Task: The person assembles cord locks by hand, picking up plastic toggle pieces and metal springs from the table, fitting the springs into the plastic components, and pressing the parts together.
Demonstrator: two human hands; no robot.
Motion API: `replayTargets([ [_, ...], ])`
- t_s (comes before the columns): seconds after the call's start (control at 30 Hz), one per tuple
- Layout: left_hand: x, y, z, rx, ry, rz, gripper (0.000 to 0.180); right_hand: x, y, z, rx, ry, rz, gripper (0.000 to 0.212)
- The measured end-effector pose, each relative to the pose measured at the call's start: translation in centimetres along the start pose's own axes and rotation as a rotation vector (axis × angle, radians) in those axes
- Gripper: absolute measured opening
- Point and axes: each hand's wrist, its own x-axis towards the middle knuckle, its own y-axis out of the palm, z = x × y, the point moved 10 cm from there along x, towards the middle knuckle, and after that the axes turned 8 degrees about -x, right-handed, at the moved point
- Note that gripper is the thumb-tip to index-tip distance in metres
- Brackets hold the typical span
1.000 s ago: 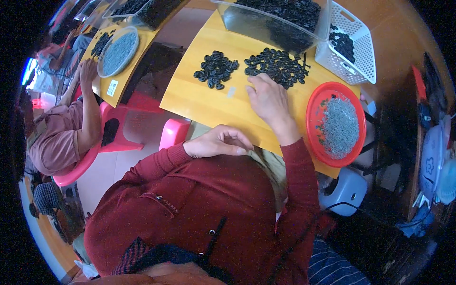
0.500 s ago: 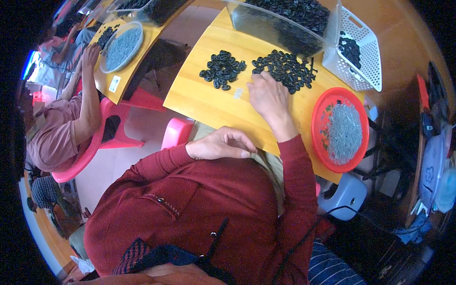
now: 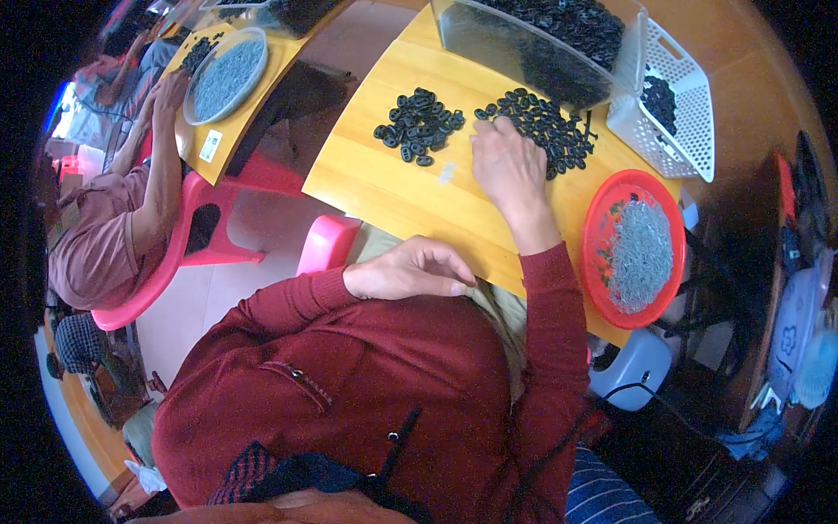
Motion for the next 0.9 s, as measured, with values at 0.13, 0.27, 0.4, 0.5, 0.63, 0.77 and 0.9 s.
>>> replayTargets([
  [0.13,0.0,-0.2,0.3,-0.026,-0.003,-0.002,0.018,0.7,0.0,1.7,0.016,-0.068,-0.014,0.024],
  [0.27,0.1,-0.2,-0.1,-0.013,0.014,-0.016,0.017,0.9,0.6,1.6,-0.009,-0.072,0.047,0.025],
  [0.4,0.0,-0.3,0.1,-0.034,0.013,-0.021,0.017,0.5,1.1,1.2,0.092,-0.059,0.072,0.027],
  [0.5,0.1,-0.3,0.2,-0.028,0.017,-0.017,0.016,0.5,0.8,1.3,0.149,-0.042,0.074,0.025],
  [0.63,0.1,-0.6,0.0,-0.028,0.02,-0.033,0.016,0.4,1.0,1.6,0.123,-0.045,0.117,0.024],
  [0.77,0.1,-0.5,-0.1,-0.023,0.02,-0.029,0.016,-0.1,0.9,1.3,0.122,-0.037,0.115,0.022],
  [0.9,0.0,-0.4,0.0,-0.037,0.028,-0.023,0.016,-0.9,0.7,0.8,0.197,-0.07,0.026,0.018],
])
